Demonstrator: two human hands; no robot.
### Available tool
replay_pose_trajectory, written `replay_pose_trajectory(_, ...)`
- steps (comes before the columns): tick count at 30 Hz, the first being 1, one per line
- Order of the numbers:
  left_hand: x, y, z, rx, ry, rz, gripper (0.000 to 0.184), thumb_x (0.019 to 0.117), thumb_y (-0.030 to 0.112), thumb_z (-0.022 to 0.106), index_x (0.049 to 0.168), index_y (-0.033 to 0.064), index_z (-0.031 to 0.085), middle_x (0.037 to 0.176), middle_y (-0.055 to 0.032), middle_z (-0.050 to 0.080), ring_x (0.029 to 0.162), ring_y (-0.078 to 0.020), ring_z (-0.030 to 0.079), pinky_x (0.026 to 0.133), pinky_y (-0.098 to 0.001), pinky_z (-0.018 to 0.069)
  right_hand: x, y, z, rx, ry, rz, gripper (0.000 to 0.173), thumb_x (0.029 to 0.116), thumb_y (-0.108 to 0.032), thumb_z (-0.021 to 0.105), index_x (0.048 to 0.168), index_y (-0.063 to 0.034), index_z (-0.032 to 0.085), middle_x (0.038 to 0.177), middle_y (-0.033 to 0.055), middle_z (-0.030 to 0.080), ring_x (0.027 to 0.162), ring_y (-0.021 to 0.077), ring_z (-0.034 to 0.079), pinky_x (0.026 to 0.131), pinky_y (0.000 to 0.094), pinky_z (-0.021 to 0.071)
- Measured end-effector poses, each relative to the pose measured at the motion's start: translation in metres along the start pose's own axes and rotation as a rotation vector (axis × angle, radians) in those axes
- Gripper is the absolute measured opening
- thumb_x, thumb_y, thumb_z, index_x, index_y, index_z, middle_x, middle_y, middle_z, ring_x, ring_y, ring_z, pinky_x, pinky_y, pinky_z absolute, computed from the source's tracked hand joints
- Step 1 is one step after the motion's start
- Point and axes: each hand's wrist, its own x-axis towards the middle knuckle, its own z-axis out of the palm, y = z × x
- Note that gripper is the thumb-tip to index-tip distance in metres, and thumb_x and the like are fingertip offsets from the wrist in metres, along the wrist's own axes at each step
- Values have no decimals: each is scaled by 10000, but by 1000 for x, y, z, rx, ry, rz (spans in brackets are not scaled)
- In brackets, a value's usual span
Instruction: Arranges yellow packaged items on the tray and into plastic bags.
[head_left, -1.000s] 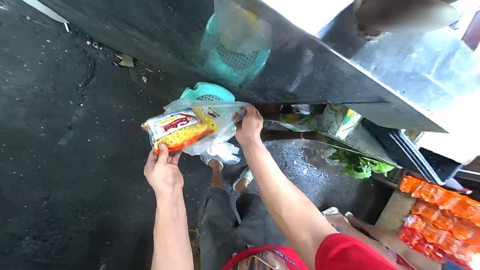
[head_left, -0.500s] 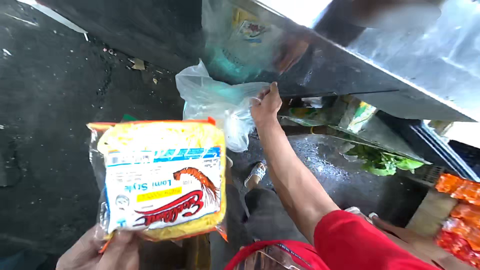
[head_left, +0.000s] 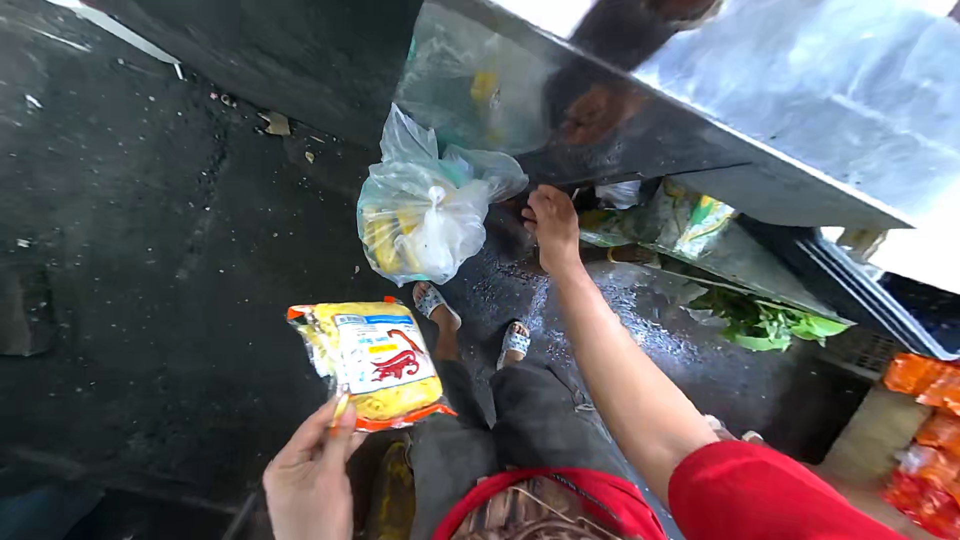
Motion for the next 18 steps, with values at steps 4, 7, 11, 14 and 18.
replay_pose_trajectory(4, -63, 11, 37, 1, -178, 104, 209, 909, -49, 634, 1038, 39, 772, 974, 4, 783, 808, -108, 759, 724, -302, 663, -83, 13, -61, 341, -535, 240, 616, 1078, -544, 338, 1485, -94, 442, 1278, 88, 667, 1084, 242, 694, 894, 467, 597)
replay_pose_trajectory(7, -120, -2, 75, -11, -332, 212, 209, 906, -30, 661, 1079, 15, 771, 1022, -27, 782, 855, -99, 756, 758, -284, 657, -163, 22, -111, 545, -930, 367, 1044, 773, -915, 503, 1477, -145, 474, 1284, 55, 696, 1135, 215, 690, 939, 453, 593)
replay_pose_trajectory(11, -213, -15, 127, 146, -448, 385, 237, 884, 49, 740, 1117, 41, 785, 1097, -44, 783, 974, -88, 750, 851, -260, 635, -210, 27, -194, 689, -1023, 423, 758, 775, -750, 718, 1251, -165, 644, 1083, 28, 763, 988, 151, 736, 882, 373, 620)
replay_pose_trajectory(14, -269, -10, 151, 222, -560, 486, 304, 876, 164, 783, 1176, 116, 785, 1177, -22, 765, 1060, -84, 731, 908, -262, 622, -227, 14, -259, 693, -950, 313, 593, 854, -673, 690, 1184, -180, 679, 1024, 6, 774, 927, 111, 742, 838, 328, 629)
replay_pose_trajectory(18, -300, 13, 159, -228, -967, 214, 565, 841, 291, 833, 1335, 87, 650, 1302, -67, 695, 1107, -196, 709, 947, -376, 608, -247, -5, -326, 833, -805, 110, 421, 927, -552, 645, 1121, -188, 730, 995, 6, 783, 912, 86, 744, 828, 303, 632)
